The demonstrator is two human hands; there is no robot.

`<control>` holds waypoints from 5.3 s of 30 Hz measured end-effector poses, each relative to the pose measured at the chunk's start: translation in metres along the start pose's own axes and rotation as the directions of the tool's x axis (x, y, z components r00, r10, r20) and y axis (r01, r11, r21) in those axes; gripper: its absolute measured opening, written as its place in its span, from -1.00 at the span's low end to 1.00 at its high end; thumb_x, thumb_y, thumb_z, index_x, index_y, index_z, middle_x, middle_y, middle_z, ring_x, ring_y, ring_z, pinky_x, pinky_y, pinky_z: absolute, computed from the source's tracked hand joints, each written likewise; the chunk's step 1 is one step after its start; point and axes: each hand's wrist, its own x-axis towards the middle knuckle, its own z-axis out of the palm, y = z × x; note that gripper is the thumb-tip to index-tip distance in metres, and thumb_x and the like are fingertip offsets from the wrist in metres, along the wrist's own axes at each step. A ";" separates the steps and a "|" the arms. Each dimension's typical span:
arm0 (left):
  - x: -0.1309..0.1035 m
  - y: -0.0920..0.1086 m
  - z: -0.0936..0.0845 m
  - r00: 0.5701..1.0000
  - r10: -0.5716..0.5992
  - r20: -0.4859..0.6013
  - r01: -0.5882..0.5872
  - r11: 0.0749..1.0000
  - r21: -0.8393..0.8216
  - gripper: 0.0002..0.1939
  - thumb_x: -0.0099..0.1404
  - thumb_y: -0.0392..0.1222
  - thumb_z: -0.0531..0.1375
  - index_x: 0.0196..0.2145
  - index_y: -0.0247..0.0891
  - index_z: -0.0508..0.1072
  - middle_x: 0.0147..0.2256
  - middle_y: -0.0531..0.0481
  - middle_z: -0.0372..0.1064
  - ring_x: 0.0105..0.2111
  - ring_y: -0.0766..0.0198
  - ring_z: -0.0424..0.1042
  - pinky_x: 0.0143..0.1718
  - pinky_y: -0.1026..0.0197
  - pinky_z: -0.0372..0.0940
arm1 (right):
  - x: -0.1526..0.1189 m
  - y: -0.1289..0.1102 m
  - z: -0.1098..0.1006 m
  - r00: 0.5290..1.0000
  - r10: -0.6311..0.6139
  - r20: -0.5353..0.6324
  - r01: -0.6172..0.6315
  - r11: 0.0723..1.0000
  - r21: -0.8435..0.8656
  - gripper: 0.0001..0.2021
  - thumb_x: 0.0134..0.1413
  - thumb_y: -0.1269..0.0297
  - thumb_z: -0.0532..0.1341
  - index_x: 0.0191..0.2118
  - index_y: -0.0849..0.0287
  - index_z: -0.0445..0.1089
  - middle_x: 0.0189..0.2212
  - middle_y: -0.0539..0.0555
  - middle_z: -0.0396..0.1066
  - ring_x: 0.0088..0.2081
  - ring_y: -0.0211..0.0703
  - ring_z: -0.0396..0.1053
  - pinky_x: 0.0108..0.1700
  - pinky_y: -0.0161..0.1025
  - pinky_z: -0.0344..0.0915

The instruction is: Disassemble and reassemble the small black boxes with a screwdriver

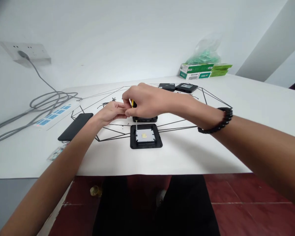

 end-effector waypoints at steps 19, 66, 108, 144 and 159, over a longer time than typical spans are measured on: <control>-0.004 0.006 0.007 0.996 -0.027 -0.089 0.008 0.978 -0.207 -0.86 0.23 -0.28 0.45 -0.28 -0.39 0.62 -0.26 -0.12 0.59 -0.27 0.30 0.58 0.01 0.15 0.45 | -0.042 0.022 0.013 0.707 0.432 -0.560 -0.208 0.884 0.418 -0.85 0.14 0.18 0.29 -0.36 0.05 0.31 -0.58 0.06 0.31 -0.44 -0.06 0.32 -0.41 -0.06 0.24; -0.004 0.000 0.007 0.979 0.202 -0.002 -0.153 0.745 0.649 -0.77 0.29 -0.04 0.26 -0.31 -0.26 0.61 -0.19 -0.18 0.60 -0.16 0.03 0.54 -0.06 0.03 0.36 | -0.064 0.034 0.015 0.712 0.583 -0.391 -0.508 0.813 0.286 -0.79 -0.09 0.36 0.35 -0.60 0.09 0.33 -0.77 -0.09 0.29 -0.69 -0.29 0.25 -0.57 -0.23 0.14; -0.015 0.008 -0.022 0.992 -0.014 0.127 -0.090 0.626 0.775 -0.82 0.01 -0.20 0.27 -0.40 -0.17 0.67 -0.44 -0.02 0.55 -0.45 0.19 0.42 -0.45 0.26 0.18 | -0.044 0.033 -0.008 0.984 0.155 -0.085 -0.160 0.986 -0.050 -0.90 0.06 0.17 0.30 -0.33 0.04 0.50 -0.56 -0.02 0.41 -0.49 -0.14 0.31 -0.35 -0.13 0.11; -0.018 0.021 0.001 0.975 0.190 0.112 -0.220 0.788 0.575 -0.89 0.21 -0.17 0.33 -0.38 -0.27 0.60 -0.47 -0.07 0.54 -0.41 0.20 0.52 -0.31 0.20 0.37 | -0.025 0.036 -0.004 0.979 0.175 -0.102 -0.184 0.979 -0.086 -0.89 0.06 0.19 0.31 -0.31 0.07 0.45 -0.54 0.02 0.40 -0.46 -0.11 0.31 -0.37 -0.14 0.10; -0.012 0.018 0.001 0.948 0.315 -0.049 -0.274 0.885 0.377 -0.74 0.15 -0.10 0.43 -0.26 -0.33 0.66 -0.35 -0.11 0.59 -0.32 0.20 0.56 -0.14 0.09 0.46 | -0.026 0.033 -0.007 0.977 0.214 0.006 -0.214 0.977 -0.004 -0.82 0.01 0.21 0.34 -0.24 0.10 0.45 -0.36 0.06 0.47 -0.37 -0.11 0.35 -0.34 -0.15 0.14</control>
